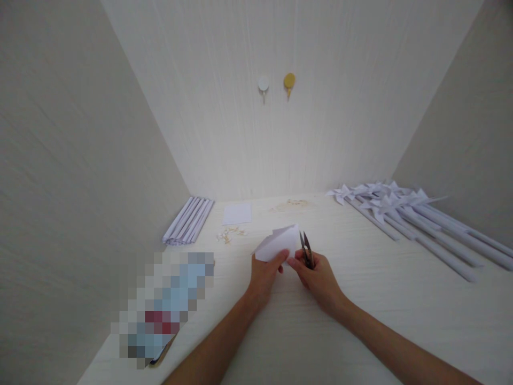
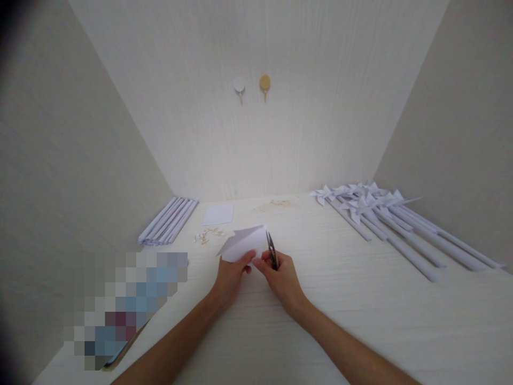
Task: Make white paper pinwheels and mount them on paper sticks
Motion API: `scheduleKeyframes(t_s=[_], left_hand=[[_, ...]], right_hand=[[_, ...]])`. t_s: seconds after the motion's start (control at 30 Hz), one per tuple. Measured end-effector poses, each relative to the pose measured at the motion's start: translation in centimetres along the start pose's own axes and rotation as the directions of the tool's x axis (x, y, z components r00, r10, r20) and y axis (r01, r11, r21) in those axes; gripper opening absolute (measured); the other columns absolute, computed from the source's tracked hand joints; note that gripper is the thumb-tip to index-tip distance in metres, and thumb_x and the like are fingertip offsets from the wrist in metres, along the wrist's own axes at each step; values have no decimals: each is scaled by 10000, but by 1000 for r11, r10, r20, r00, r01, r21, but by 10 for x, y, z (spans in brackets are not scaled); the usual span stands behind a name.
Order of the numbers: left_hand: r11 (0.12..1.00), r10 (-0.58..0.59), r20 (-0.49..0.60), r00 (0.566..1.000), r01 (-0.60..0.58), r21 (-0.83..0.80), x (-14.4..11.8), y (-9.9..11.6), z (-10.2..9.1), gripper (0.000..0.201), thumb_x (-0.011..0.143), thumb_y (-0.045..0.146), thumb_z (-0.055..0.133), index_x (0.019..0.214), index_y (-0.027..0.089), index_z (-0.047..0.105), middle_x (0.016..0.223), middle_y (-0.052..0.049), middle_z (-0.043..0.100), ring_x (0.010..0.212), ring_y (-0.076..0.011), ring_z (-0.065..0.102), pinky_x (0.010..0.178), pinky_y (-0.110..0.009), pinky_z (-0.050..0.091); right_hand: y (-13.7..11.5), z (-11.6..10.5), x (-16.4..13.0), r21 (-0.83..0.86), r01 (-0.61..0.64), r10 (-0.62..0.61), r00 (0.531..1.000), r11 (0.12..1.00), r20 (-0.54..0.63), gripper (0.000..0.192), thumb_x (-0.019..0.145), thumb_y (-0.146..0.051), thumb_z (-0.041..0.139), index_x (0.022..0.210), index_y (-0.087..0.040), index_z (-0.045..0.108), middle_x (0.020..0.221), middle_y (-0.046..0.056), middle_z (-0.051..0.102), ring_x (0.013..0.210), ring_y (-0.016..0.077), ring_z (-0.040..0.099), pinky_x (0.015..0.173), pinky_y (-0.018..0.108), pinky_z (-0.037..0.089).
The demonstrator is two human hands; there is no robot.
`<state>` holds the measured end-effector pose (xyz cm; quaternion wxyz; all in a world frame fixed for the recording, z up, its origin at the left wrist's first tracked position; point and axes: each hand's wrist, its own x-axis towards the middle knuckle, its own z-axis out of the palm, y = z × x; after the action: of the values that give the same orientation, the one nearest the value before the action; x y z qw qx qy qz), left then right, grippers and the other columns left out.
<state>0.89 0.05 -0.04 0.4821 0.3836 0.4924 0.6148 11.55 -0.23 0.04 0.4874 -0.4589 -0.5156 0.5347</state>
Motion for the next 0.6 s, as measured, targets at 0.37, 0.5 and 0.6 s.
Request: scheduleKeyframes(t_s=[0.37,0.5,0.6], left_hand=[[989,-95,19,995,97,-116,-2,4,3,175,498,253,670,595,125,599,561,1,552,483,-84,456,379,-188,346],[997,-50,-14,999,49,-62,1,1,0,184,525,280,660,575,118,588,533,2,549,457,-81,455,377,-190,341],[995,-1,-98,995,-9,-102,5,1,-3,204,554,298,640,655,128,588,573,3,567,492,-90,493,385,-183,353]], right_hand=[[2,-1,0,179,-44,38,999,983,37,309,596,-382,630,584,-180,397,369,-113,286,318,26,200,306,176,131],[-2,-1,-1,235,-84,57,991,968,118,301,643,-435,573,626,-175,421,398,-113,261,317,20,177,295,159,106],[-5,0,-4,318,-229,140,950,920,279,319,711,-501,445,699,-182,447,454,-103,261,323,24,174,273,136,97]])
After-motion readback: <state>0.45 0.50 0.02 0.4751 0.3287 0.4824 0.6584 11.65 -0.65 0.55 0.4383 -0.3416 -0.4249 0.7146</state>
